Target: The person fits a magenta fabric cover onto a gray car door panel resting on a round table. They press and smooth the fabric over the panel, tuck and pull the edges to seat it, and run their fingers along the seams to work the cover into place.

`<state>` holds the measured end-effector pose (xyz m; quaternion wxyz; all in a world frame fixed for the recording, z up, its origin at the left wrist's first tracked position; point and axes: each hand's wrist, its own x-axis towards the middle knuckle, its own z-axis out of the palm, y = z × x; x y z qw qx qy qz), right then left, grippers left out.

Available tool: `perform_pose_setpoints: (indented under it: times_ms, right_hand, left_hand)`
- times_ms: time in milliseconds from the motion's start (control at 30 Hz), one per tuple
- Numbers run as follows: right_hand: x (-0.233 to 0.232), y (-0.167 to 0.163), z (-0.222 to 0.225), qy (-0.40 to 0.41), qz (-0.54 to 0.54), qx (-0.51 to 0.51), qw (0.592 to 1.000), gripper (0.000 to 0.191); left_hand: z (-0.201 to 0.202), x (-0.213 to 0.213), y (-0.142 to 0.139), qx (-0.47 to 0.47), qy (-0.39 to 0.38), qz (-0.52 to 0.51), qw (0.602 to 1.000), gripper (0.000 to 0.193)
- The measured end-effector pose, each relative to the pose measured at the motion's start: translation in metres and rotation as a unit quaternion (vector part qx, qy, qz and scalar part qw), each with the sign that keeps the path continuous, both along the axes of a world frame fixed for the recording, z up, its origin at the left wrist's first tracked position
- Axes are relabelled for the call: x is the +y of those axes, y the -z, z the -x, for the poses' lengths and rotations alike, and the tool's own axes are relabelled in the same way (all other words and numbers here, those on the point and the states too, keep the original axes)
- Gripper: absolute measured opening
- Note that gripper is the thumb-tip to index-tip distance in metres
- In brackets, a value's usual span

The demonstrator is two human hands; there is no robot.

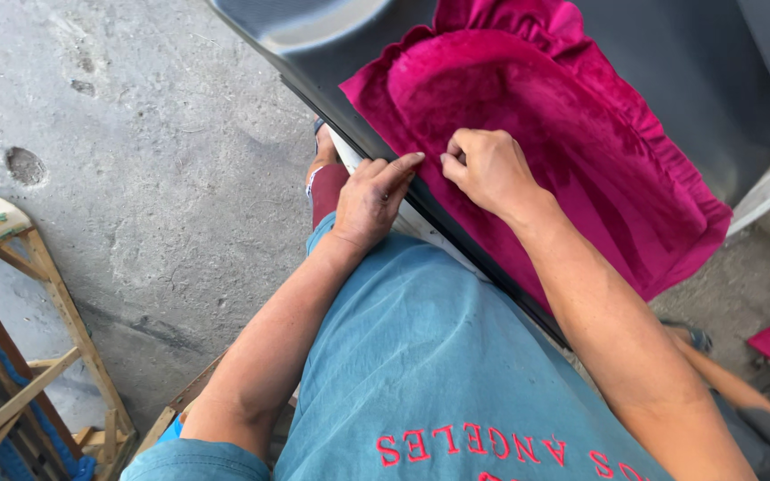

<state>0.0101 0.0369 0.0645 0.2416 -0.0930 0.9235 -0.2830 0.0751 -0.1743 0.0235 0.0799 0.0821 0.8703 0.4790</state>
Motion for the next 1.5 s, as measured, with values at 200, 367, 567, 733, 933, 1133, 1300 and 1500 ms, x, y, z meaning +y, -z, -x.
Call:
perform_pose_setpoints:
  times_ms: [200,367,567,733,933,1133,1300,1500]
  right_hand:
    - [-0.005,-0.007,0.007,-0.036,-0.001,-0.008,0.999,0.016]
    - [-0.007,-0.01,0.009,-0.012,0.026,-0.051,0.998,0.019]
    - [-0.009,-0.001,0.004,-0.044,-0.043,0.008,0.998,0.016]
    - [-0.002,0.001,0.008,0.034,0.014,-0.058,0.998,0.016]
    - [-0.006,-0.001,0.012,0.115,0.007,-0.134,0.984,0.018]
    - [-0.011,-0.003,0.015,0.188,0.026,-0.206,0.96,0.022]
    - [-0.018,0.003,0.011,0.212,-0.006,-0.217,0.953,0.019]
    - [-0.014,0.005,0.012,0.246,0.074,-0.24,0.936,0.012]
  left_hand:
    - [0.002,-0.005,-0.002,-0.003,0.004,0.016,1.0,0.035]
    - [0.003,-0.008,-0.002,-0.016,0.012,0.018,1.0,0.036]
    - [0.001,-0.007,-0.001,-0.014,0.005,0.016,1.0,0.037]
    - [0.003,-0.009,-0.001,-0.014,0.008,0.01,1.0,0.036]
    - [0.003,-0.01,-0.002,-0.024,0.014,0.011,1.0,0.037]
    - [0.003,-0.011,-0.002,-0.022,0.011,0.012,1.0,0.036]
    - [0.004,-0.011,-0.003,-0.031,0.014,0.013,0.999,0.037]
    - [0.004,-0.013,0.0,-0.019,0.011,-0.006,1.0,0.036]
